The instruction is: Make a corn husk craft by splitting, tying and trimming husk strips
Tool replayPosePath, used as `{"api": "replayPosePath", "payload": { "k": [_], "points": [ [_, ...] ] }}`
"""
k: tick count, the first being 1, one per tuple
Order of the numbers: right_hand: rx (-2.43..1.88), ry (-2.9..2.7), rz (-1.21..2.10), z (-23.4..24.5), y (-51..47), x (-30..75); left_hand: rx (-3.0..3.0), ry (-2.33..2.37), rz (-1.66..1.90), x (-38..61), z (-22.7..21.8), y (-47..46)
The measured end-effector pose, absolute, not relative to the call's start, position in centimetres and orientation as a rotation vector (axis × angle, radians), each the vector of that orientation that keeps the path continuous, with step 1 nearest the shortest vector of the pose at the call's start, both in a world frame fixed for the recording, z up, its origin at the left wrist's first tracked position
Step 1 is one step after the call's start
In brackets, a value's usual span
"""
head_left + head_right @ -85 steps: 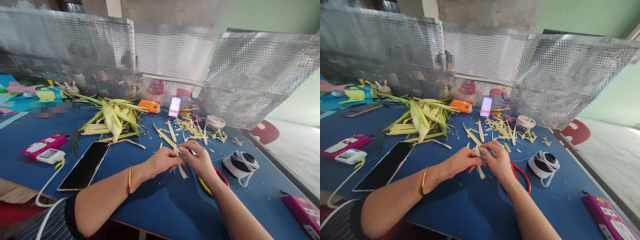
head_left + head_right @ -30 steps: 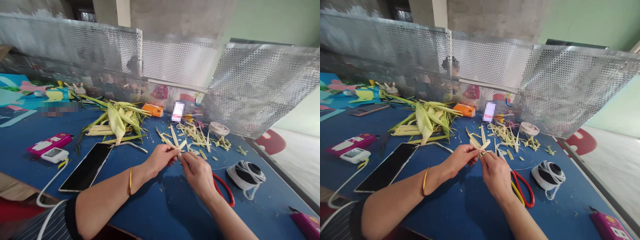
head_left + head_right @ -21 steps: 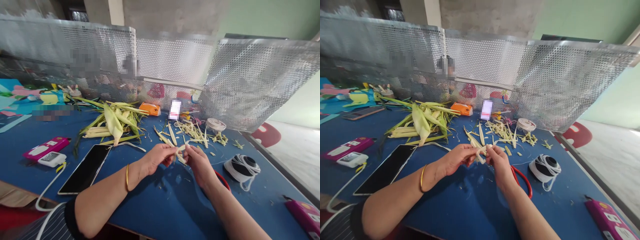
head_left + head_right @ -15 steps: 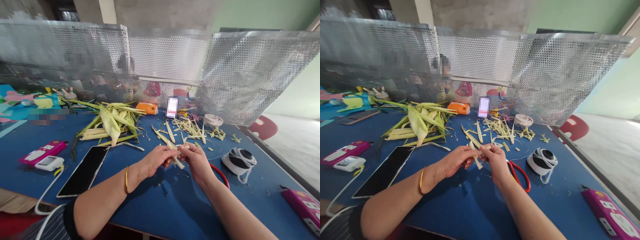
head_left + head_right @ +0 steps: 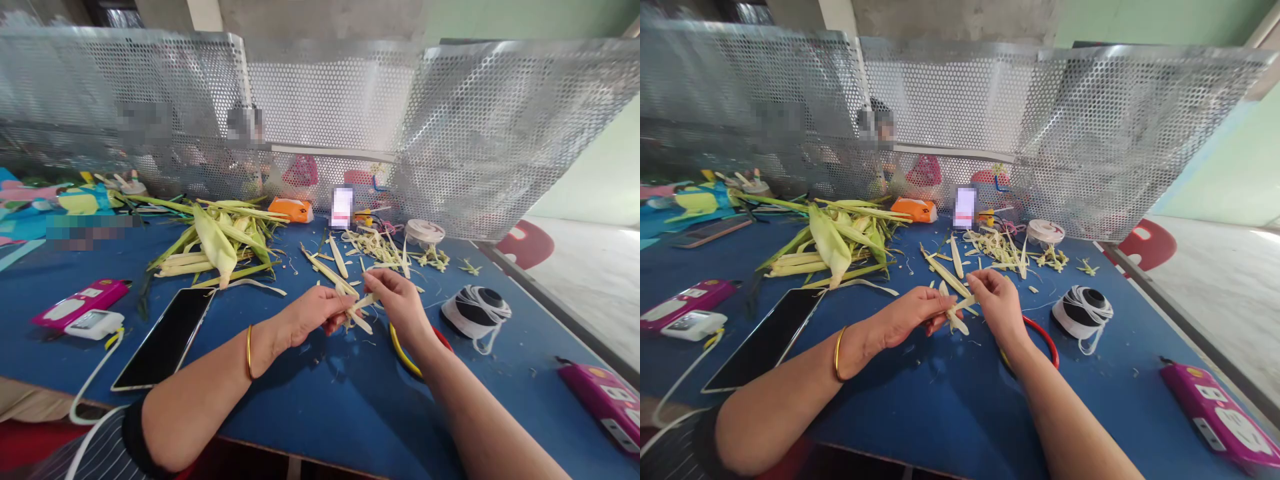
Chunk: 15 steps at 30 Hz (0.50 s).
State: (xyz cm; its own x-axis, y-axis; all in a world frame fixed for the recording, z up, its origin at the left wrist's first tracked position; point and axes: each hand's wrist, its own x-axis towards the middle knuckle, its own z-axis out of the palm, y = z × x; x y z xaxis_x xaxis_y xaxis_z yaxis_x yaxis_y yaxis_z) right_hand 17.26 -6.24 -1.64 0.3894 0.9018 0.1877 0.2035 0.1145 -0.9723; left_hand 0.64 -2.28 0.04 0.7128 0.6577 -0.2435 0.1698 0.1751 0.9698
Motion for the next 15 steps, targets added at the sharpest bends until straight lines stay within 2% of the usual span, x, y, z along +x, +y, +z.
{"api": "replayPosePath", "payload": {
  "k": [3, 7, 9, 15],
  "points": [
    [-1.514, -1.323, 0.537, -1.4, -6.4, 17.5, 1.413, 0.734, 0.332, 0.7, 0.2, -2.5],
    [-1.393, -1.316, 1.004, -1.3, -6.9, 16.6, 1.529, 0.751, 0.310, 0.9, -0.3, -2.7],
    [-1.321, -1.167, 1.095, -1.2, -7.1, 16.1, 1.545, 0.775, 0.340, 0.9, -0.6, -2.6],
    [-1.300, -0.904, 0.930, -2.2, -7.1, 14.9, 1.589, 0.768, 0.359, 0.8, -0.4, -2.6]
  ]
}}
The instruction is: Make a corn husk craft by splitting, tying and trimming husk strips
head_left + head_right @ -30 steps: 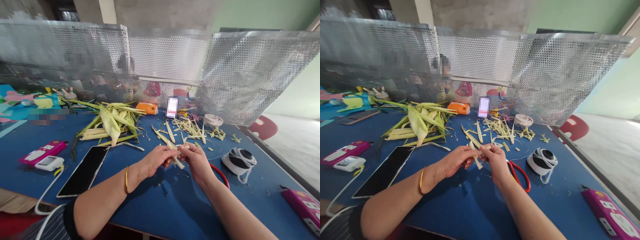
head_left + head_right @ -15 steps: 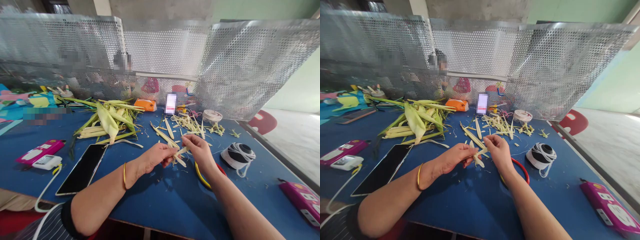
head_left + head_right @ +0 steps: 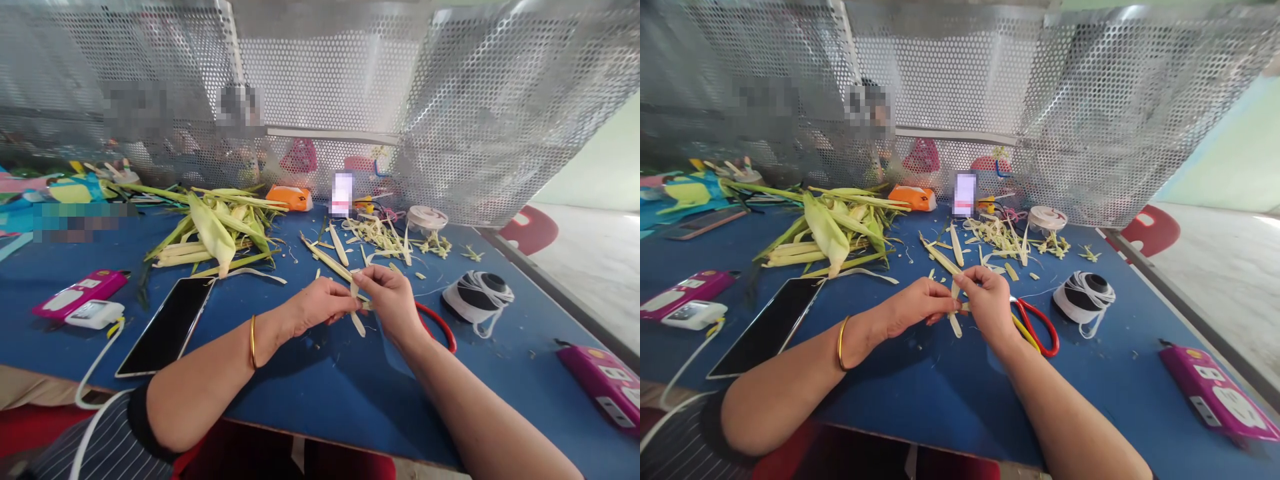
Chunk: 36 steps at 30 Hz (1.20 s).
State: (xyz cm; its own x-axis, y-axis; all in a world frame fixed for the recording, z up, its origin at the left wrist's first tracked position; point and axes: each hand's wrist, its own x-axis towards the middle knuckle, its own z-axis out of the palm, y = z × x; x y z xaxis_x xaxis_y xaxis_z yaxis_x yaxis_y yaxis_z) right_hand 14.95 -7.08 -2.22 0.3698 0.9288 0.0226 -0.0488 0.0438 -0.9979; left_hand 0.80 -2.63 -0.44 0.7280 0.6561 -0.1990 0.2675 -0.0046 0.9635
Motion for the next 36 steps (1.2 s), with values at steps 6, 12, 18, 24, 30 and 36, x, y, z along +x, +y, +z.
{"api": "replayPosePath", "payload": {
  "k": [6, 12, 18, 24, 30, 36],
  "points": [
    [-1.357, -0.987, 0.706, -3.2, -6.7, 15.6, 1.500, 0.693, 0.340, 0.8, -0.5, -2.6],
    [-1.374, -0.981, 0.452, -1.6, -6.3, 18.3, 1.240, 0.711, 0.500, 0.5, -0.7, -1.7],
    [-1.332, -0.994, 0.878, -1.0, -6.8, 17.1, 1.232, 0.766, 0.655, 0.3, -0.1, -1.4],
    [-1.337, -1.139, 0.868, -1.5, -7.3, 15.5, 1.194, 0.825, 0.703, 0.7, -0.2, -2.0],
    [-1.475, -1.224, 0.648, -2.3, -7.2, 15.9, 1.088, 0.834, 0.771, 1.2, -1.0, -1.9],
    [-1.422, -1.080, 0.854, -2.0, -6.6, 16.7, 1.057, 0.781, 0.608, 0.6, -0.7, -1.5]
  ]
}}
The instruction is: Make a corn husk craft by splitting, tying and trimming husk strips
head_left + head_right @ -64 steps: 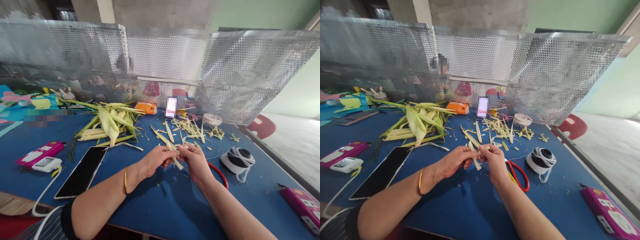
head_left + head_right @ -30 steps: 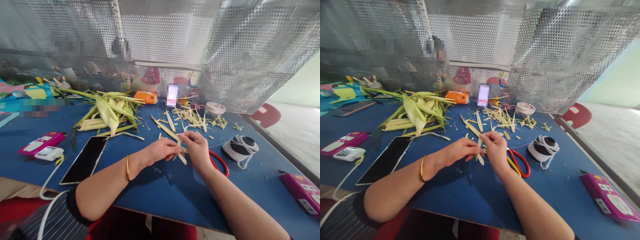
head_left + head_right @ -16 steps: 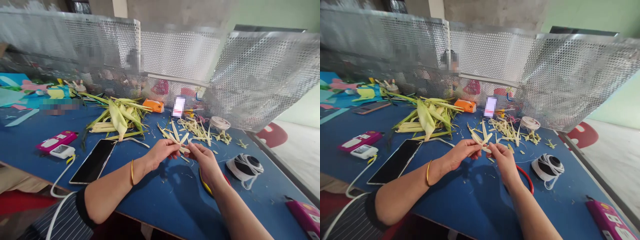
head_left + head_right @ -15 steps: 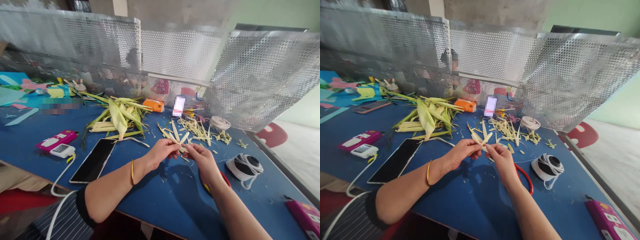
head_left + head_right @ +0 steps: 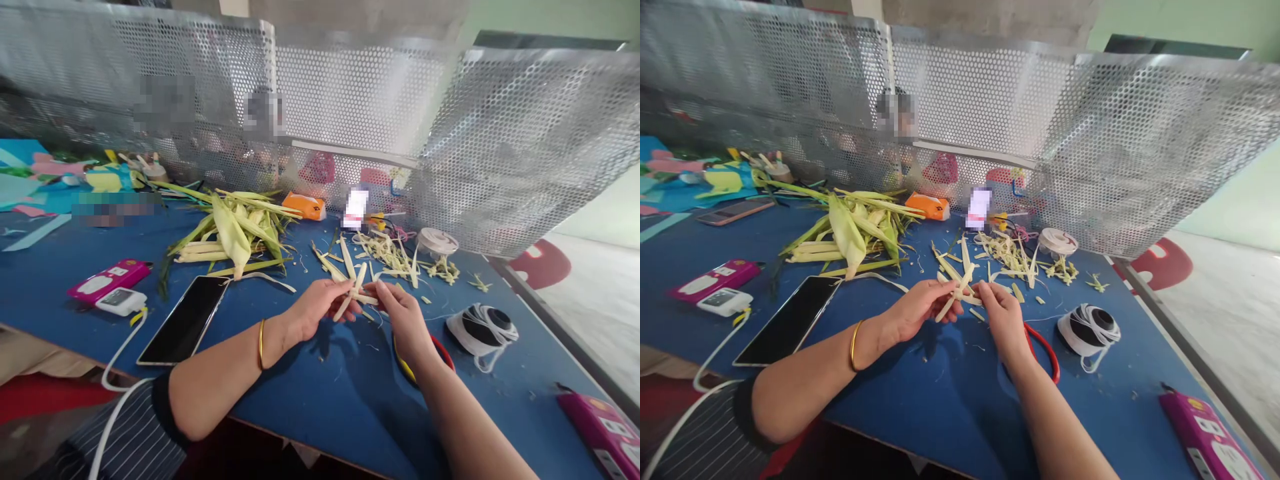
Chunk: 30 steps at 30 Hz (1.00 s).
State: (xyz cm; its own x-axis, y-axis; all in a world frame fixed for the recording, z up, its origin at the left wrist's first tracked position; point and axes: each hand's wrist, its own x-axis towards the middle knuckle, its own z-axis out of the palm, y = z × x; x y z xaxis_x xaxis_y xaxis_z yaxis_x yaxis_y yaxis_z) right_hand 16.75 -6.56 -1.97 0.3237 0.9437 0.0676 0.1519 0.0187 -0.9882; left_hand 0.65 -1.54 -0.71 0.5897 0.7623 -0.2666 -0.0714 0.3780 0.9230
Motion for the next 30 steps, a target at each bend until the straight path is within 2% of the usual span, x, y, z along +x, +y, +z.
{"api": "replayPosePath", "payload": {
  "k": [3, 6, 13, 17, 19, 24, 30],
  "points": [
    [-1.334, -0.995, 1.054, -1.6, -6.6, 16.7, 1.104, 0.784, 0.492, 0.7, -0.5, -2.0],
    [-1.311, -1.025, 1.039, -1.7, -6.7, 16.5, 1.176, 0.784, 0.416, 0.9, -0.4, -2.5],
    [-1.448, -1.103, 0.655, -2.7, -6.6, 16.7, 1.175, 0.797, 0.457, 1.2, -0.8, -2.7],
    [-1.514, -1.218, 0.135, -1.5, -7.3, 16.9, 1.055, 0.737, 0.576, 1.0, -0.7, -2.1],
    [-1.525, -1.325, 0.040, -1.0, -7.9, 16.4, 1.033, 0.698, 0.646, 0.9, -0.5, -1.8],
    [-1.589, -1.566, 0.430, -2.1, -8.3, 14.5, 1.017, 0.675, 0.766, 1.1, -0.6, -1.6],
    [-1.489, -1.628, 0.500, -2.6, -8.2, 14.4, 0.976, 0.659, 0.772, 1.2, -0.9, -1.8]
  ]
}}
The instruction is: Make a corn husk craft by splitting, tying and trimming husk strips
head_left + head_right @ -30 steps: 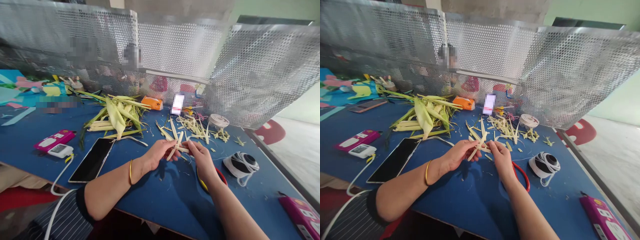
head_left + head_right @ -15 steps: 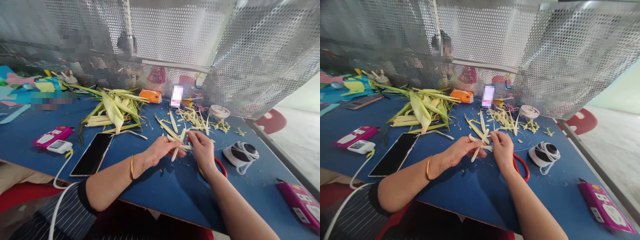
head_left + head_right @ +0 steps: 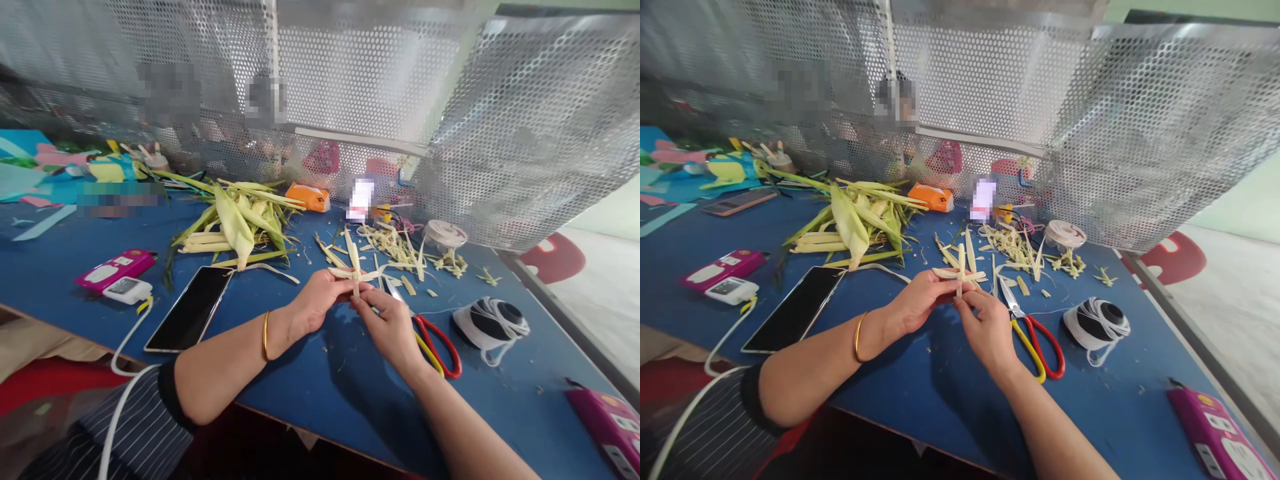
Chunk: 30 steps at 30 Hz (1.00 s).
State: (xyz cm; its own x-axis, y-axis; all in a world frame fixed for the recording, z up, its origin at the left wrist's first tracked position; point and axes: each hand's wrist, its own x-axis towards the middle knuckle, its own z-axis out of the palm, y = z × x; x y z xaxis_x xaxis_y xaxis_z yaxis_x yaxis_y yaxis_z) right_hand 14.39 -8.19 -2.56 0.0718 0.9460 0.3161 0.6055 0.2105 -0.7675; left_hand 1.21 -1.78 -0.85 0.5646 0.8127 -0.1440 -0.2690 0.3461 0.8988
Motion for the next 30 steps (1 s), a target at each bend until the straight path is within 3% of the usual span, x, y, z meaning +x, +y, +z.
{"api": "replayPosePath", "payload": {
  "k": [18, 25, 30],
  "points": [
    [-1.444, -1.804, 0.360, -2.4, -8.4, 14.0, 0.966, 0.663, 0.751, 0.9, -1.1, -1.4],
    [-1.556, -1.474, 0.032, -1.4, -8.0, 16.2, 0.986, 0.704, 0.664, 0.3, -0.3, -1.0],
    [-1.542, -1.699, 0.177, -2.0, -7.5, 16.1, 1.016, 0.740, 0.690, 0.5, -0.7, -1.3]
  ]
}}
